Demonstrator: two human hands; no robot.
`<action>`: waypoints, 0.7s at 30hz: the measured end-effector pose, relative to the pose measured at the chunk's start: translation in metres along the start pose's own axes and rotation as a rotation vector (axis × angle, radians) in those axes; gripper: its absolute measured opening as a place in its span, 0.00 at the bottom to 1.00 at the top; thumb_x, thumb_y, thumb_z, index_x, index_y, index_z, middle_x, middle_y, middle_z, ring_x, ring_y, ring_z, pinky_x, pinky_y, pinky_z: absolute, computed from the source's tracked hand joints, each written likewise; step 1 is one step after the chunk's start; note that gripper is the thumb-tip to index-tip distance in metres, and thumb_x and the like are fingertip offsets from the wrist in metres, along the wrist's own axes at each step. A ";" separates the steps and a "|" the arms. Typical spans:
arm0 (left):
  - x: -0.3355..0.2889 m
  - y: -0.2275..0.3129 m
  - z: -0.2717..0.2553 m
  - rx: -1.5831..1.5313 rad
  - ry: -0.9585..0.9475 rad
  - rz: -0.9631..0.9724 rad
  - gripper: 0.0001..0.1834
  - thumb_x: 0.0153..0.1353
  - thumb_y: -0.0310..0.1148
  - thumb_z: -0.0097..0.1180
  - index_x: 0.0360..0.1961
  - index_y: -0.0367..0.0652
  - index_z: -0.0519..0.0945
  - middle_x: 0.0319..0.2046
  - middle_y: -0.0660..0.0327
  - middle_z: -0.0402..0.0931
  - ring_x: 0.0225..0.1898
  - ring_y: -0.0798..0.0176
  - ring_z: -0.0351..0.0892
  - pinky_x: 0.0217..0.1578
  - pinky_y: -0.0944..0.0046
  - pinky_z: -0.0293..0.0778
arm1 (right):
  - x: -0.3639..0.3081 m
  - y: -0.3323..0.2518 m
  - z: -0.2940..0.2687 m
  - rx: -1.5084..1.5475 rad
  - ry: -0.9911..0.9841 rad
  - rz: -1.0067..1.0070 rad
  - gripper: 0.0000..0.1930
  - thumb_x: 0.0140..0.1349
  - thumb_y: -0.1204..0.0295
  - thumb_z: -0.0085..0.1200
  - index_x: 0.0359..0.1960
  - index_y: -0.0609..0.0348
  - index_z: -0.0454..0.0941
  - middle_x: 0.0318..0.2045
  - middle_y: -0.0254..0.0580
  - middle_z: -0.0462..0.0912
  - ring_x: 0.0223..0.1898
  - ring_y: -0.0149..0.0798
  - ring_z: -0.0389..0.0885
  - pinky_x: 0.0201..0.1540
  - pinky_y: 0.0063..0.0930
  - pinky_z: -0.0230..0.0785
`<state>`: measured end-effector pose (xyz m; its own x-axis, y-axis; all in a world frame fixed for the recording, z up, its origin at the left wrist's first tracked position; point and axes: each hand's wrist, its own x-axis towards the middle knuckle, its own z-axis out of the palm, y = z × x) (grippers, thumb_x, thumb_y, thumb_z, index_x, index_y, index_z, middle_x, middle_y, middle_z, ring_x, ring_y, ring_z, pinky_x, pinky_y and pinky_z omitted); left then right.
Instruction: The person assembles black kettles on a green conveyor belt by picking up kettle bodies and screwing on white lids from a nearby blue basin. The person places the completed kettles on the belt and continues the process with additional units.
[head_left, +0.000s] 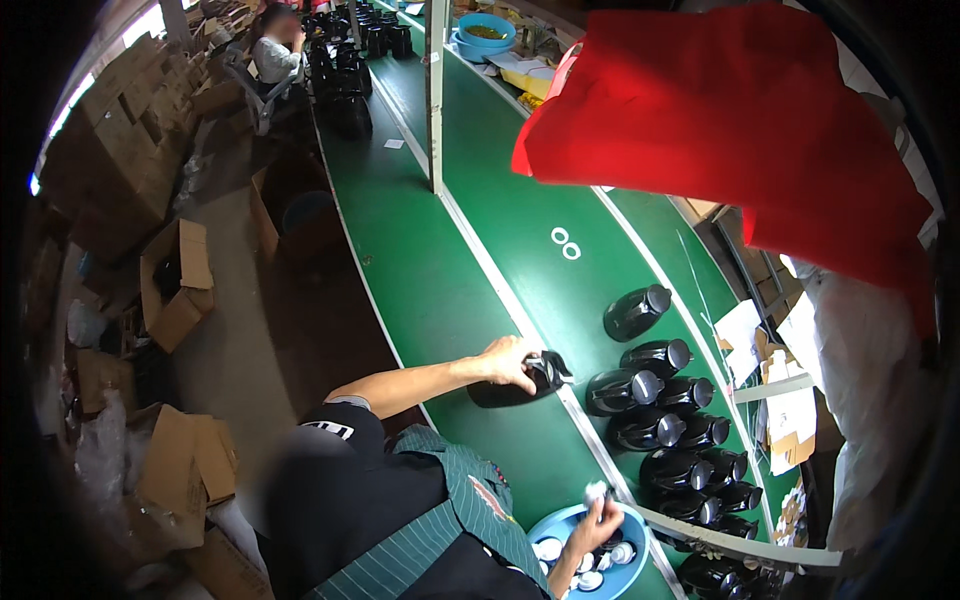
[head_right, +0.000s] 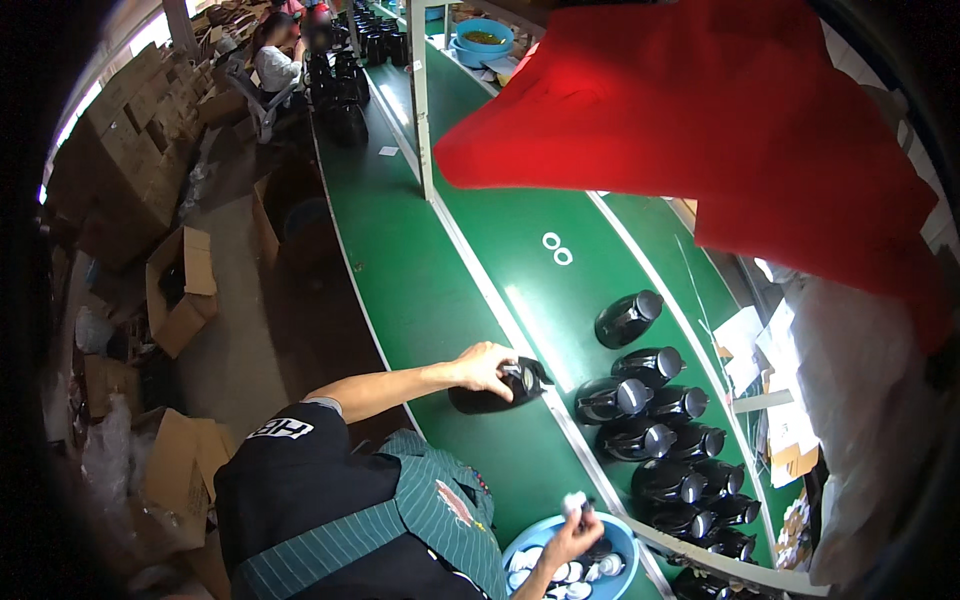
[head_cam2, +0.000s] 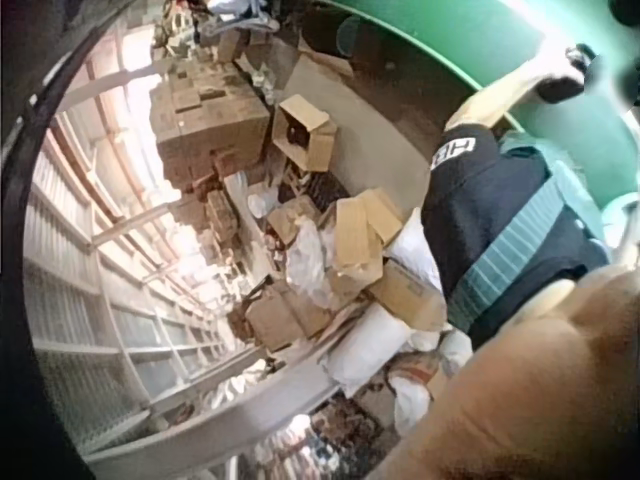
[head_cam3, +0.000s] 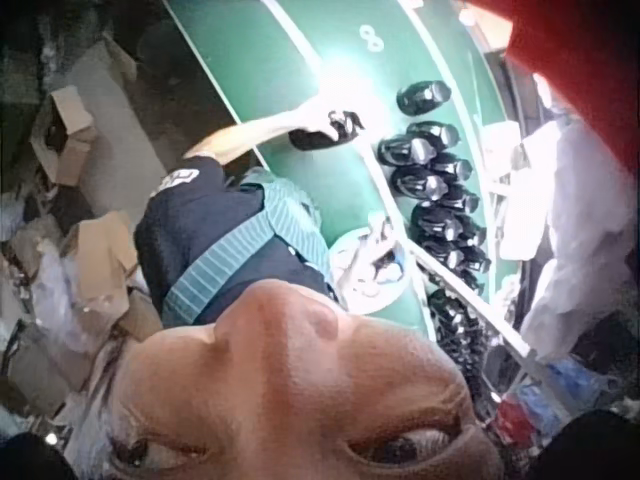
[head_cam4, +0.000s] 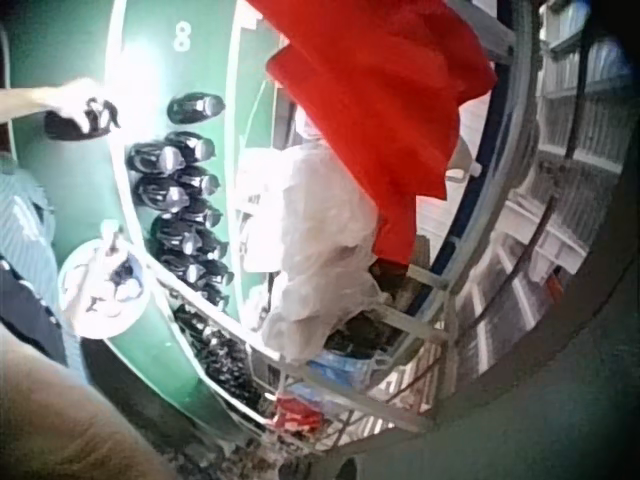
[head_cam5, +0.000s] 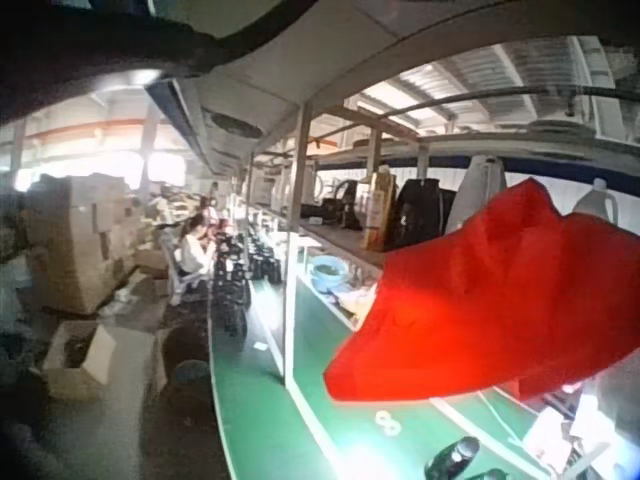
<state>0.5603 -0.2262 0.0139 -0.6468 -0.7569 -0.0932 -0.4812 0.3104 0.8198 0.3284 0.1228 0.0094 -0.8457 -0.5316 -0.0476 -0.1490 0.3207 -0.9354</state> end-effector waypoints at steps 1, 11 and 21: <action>-0.011 0.011 0.001 -0.002 -0.079 0.065 0.31 0.38 0.48 0.82 0.41 0.43 0.83 0.30 0.57 0.85 0.33 0.56 0.87 0.36 0.57 0.80 | 0.003 -0.029 0.019 0.092 -0.121 0.001 0.16 0.69 0.73 0.64 0.51 0.62 0.69 0.55 0.48 0.76 0.57 0.42 0.76 0.62 0.38 0.69; -0.092 0.077 -0.011 0.137 -0.206 0.177 0.26 0.40 0.40 0.77 0.41 0.42 0.84 0.30 0.52 0.87 0.33 0.48 0.87 0.37 0.52 0.81 | 0.018 -0.115 0.095 -0.188 -0.767 -0.579 0.47 0.48 0.80 0.76 0.73 0.60 0.66 0.68 0.55 0.72 0.70 0.52 0.72 0.68 0.45 0.71; -0.075 0.076 -0.035 0.098 -0.614 0.181 0.25 0.35 0.36 0.80 0.37 0.43 0.85 0.30 0.53 0.87 0.35 0.47 0.87 0.38 0.52 0.81 | 0.025 -0.132 0.091 -0.457 -1.039 -1.190 0.40 0.46 0.80 0.73 0.65 0.58 0.73 0.67 0.54 0.74 0.70 0.56 0.72 0.68 0.43 0.72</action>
<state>0.5931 -0.1658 0.1035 -0.9295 -0.2300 -0.2885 -0.3659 0.4756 0.7999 0.3738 -0.0039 0.1000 0.5052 -0.8390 0.2019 -0.7130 -0.5377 -0.4501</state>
